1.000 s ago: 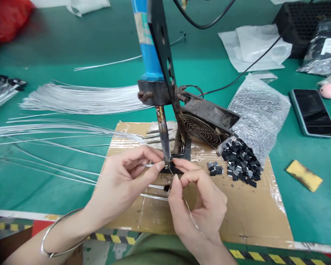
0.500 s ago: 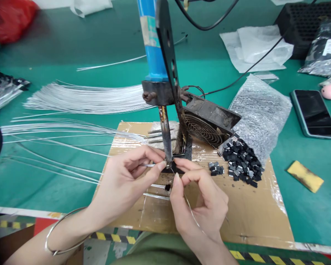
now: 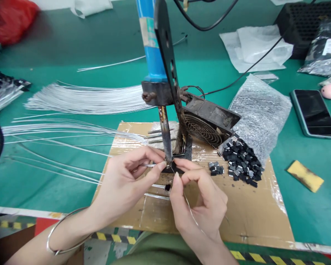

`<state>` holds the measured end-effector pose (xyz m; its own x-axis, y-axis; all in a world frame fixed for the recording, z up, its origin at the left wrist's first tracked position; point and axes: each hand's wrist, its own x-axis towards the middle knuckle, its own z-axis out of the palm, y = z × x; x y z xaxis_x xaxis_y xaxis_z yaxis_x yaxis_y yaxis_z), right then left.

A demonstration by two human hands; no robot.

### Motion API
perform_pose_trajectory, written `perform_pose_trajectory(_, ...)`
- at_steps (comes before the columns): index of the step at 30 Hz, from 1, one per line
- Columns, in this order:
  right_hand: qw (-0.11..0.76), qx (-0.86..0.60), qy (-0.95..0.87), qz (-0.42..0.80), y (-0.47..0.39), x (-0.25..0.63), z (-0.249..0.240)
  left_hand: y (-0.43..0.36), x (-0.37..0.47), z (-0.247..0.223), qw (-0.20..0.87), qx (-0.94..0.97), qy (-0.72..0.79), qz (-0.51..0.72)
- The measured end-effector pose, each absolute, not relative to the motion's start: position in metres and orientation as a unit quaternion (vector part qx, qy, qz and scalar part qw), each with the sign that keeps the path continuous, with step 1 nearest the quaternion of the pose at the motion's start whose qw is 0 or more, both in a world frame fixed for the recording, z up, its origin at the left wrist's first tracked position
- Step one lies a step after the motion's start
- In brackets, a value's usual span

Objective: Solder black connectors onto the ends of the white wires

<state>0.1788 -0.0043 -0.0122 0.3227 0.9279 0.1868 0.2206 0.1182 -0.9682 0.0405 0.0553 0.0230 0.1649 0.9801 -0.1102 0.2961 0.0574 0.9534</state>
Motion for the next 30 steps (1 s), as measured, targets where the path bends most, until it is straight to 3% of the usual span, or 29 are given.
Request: perform_pose_trajectory(30,0.582,-0.560,-0.519,0.279,-0.0049,0.1783,-0.0194,0.0526,0.0405,0.0201,0.474,0.596,0.528,0.376)
